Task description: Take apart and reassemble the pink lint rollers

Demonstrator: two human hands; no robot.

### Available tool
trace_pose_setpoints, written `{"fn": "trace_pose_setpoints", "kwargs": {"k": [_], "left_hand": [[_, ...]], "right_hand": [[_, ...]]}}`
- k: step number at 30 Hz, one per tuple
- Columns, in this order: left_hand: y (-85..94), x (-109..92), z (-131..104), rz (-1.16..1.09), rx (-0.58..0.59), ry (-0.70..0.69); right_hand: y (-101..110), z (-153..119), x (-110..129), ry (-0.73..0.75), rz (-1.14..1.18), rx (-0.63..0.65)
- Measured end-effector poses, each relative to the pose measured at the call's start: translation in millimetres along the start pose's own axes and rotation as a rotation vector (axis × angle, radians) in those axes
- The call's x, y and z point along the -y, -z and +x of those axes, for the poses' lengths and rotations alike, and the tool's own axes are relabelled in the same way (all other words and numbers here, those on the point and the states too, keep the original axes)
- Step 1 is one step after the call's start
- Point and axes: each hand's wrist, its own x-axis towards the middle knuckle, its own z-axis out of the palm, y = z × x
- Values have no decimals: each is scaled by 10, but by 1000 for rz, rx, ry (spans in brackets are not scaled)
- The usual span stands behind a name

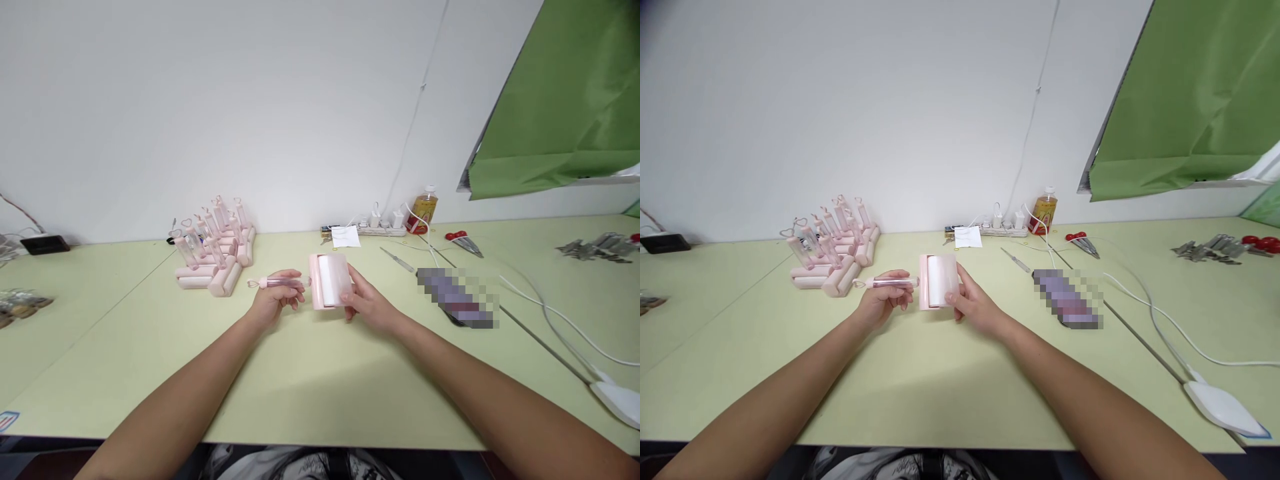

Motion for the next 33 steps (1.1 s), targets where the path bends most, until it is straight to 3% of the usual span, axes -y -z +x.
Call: {"fn": "trace_pose_setpoints", "kwargs": {"k": [8,12,17,21,25,33], "left_hand": [[-50,27,-22,78,60,7],[-150,81,-42,191,68,13],[-176,92,-8,291,-34,-38],[-30,19,94,383,-200,-112],[198,-97,196,740,-400,-200],[541,-338,274,1291,-600,-152]], "right_hand": [[-91,-46,-3,-72,78,129],[-188,-62,-55,-186,104,187],[-185,-43,-143,-289,69,197],[-131,-40,-129,-307,-6,147],[-126,-56,-103,-325,-86,188],[-135,-82,-104,-299,-203,266]]}}
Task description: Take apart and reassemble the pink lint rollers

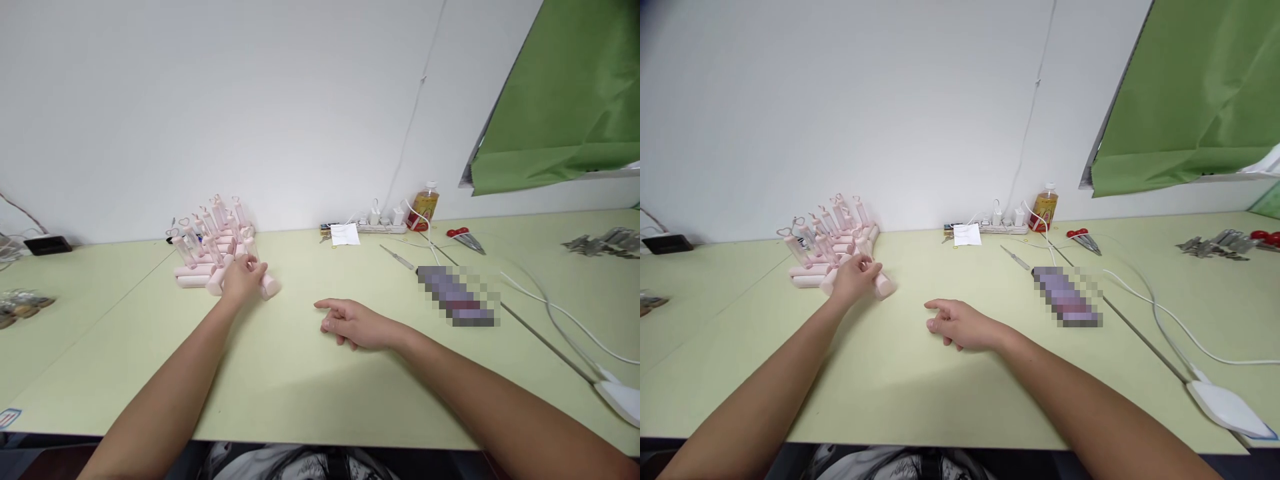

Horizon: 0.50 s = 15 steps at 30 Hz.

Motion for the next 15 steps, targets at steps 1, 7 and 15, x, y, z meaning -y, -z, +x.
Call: {"fn": "trace_pose_setpoints", "kwargs": {"k": [1,7,15], "left_hand": [[34,17,27,57,-3,10],[233,134,163,275,21,101],[310,44,122,386,-63,186]], "right_hand": [[0,-1,1,2,-8,2],[-1,-11,21,-3,-47,13],[13,-44,21,-17,-77,42]]}}
